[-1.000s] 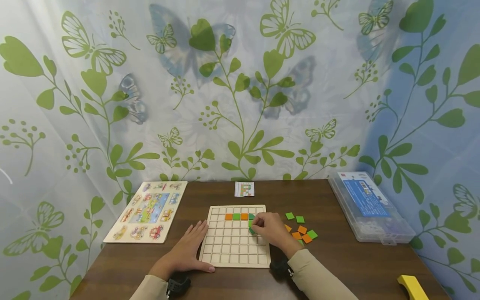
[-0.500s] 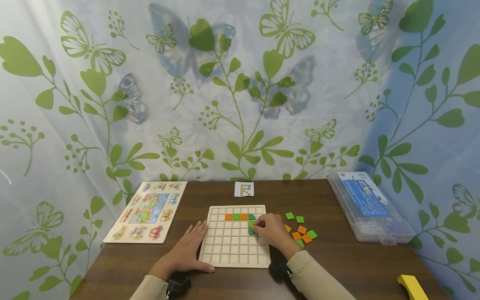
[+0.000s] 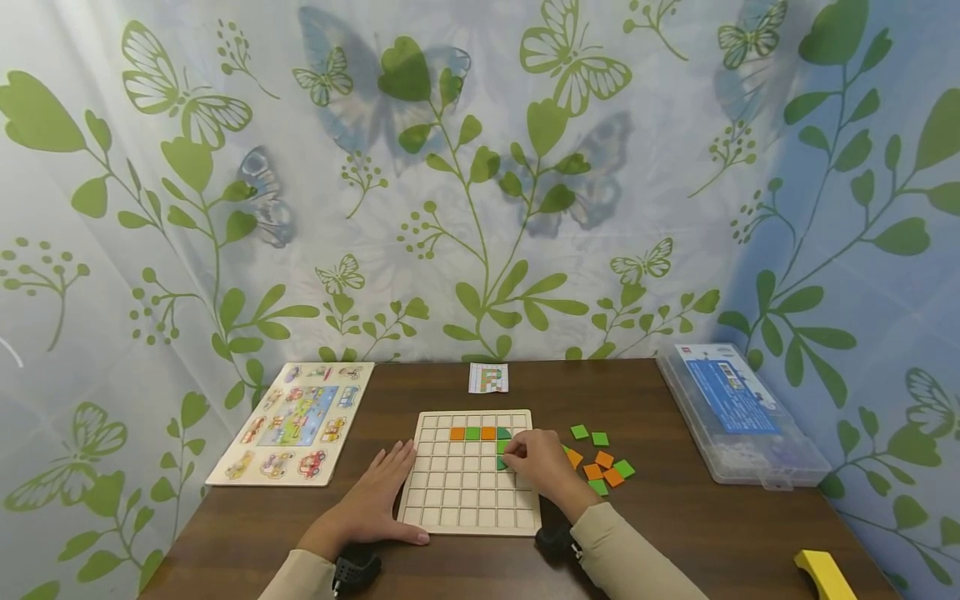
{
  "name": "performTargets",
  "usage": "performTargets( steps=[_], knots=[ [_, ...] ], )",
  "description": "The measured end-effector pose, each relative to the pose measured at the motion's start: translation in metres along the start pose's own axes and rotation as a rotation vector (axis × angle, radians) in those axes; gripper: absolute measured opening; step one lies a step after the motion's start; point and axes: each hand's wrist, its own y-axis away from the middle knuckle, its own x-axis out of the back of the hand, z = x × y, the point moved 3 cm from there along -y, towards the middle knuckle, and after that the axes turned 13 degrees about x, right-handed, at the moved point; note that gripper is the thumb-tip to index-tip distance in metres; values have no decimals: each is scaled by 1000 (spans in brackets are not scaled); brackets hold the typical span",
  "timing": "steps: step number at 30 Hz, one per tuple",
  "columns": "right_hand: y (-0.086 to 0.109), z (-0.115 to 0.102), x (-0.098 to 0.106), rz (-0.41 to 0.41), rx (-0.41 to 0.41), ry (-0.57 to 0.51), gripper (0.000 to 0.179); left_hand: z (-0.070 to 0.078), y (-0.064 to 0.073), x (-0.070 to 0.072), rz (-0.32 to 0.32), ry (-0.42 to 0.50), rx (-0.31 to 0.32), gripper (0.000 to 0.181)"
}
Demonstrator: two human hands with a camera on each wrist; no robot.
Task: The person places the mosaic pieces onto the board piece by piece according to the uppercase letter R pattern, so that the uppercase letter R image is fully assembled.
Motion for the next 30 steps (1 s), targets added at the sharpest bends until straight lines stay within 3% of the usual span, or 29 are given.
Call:
performTargets(
  steps=[30],
  knots=[
    [4, -3, 12, 28, 15, -41, 5, -1, 0, -1, -6, -11, 3, 140]
  ],
)
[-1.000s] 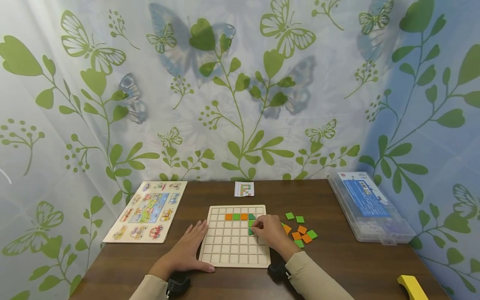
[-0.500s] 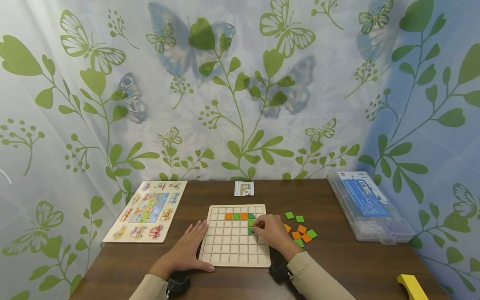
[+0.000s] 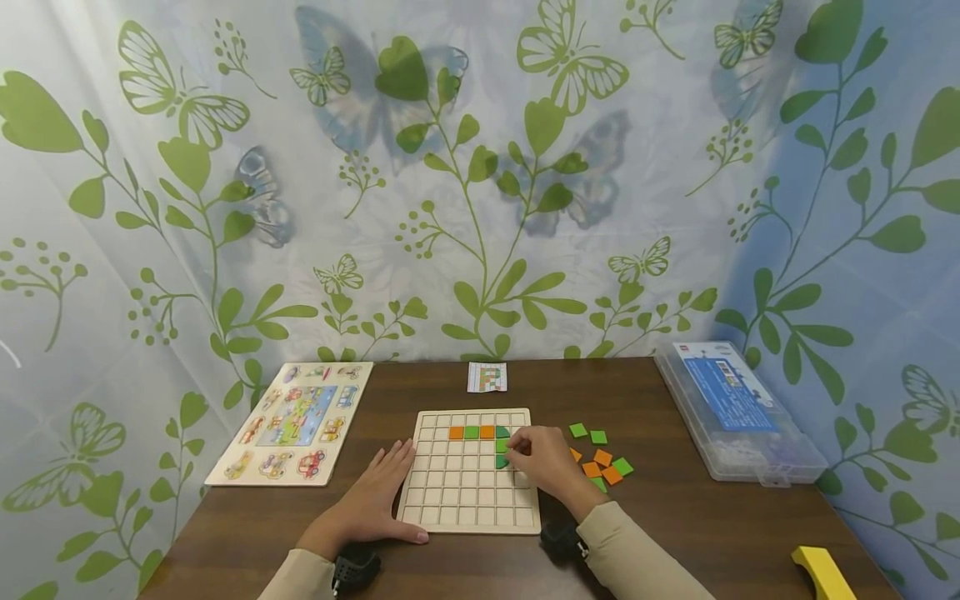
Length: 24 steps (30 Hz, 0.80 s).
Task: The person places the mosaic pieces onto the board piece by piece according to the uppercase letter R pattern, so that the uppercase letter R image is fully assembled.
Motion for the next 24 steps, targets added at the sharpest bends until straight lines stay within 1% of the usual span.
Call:
performTargets(
  steps=[6, 11, 16, 19, 24],
  knots=[
    [3, 2, 7, 11, 15, 20, 10, 0, -1, -1, -1, -3, 1, 141],
    [8, 5, 21, 19, 2, 97, 12, -1, -2, -2, 4, 5, -1, 141],
    [20, 11, 44, 10, 65, 179, 14, 0, -2, -1, 5, 19, -4, 141],
    [29, 17, 61, -2, 87, 224, 17, 0, -1, -1, 5, 19, -7, 140],
    [43, 29, 86, -22, 79, 283, 19, -1, 0, 0, 1, 28, -13, 139]
  ],
)
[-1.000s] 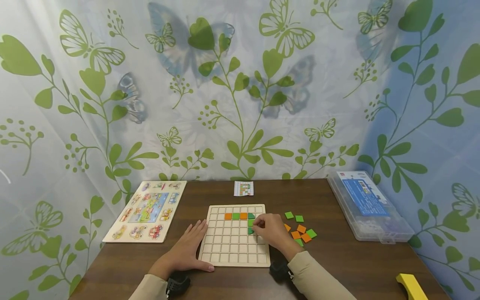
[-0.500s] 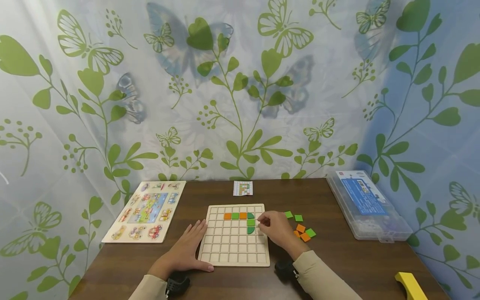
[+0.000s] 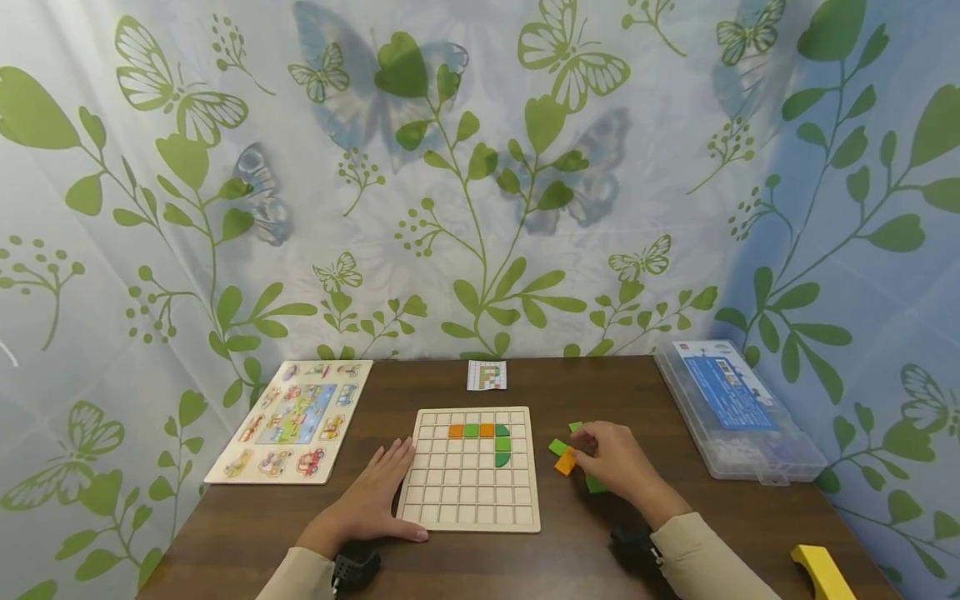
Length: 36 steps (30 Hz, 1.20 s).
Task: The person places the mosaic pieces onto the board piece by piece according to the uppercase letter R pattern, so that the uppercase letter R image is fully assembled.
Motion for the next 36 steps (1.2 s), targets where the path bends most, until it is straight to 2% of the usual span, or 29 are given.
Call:
performTargets(
  steps=[5, 10, 24, 36],
  knots=[
    [12, 12, 13, 14, -1, -4, 21, -1, 1, 1, 2, -3, 4, 139],
    [17, 18, 18, 12, 9, -9, 19, -1, 2, 0, -3, 0, 9, 139],
    [29, 29, 19, -70, -46, -24, 25, -2, 1, -1, -3, -6, 9, 139],
    [36, 30, 20, -95, -18, -39, 28, 0, 0, -1, -2, -22, 13, 140]
  ],
)
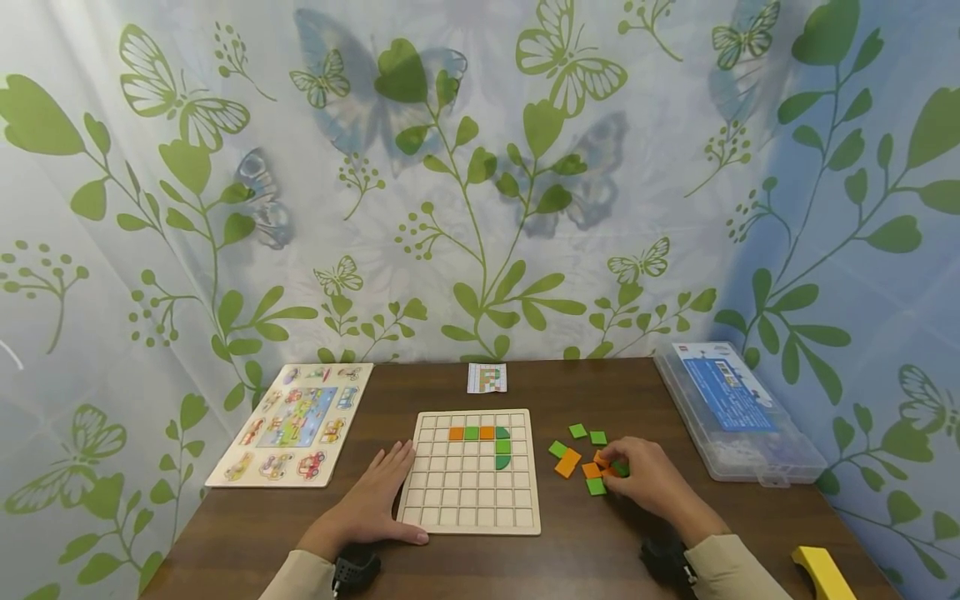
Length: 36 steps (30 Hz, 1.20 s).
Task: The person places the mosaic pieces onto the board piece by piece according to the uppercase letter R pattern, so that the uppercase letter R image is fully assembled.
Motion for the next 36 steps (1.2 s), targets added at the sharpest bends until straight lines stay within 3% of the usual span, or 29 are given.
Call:
performTargets(
  steps=[10, 24, 36],
  knots=[
    [1, 0, 2, 17, 56, -10, 31, -2, -1, -1, 10, -5, -5, 140],
    [4, 1, 1, -61, 77, -32, 28, 0, -1, 0, 5, 22, -7, 141],
    [2, -1, 0, -89, 183, 16, 24, -1, -1, -2, -3, 18, 7, 142]
  ],
)
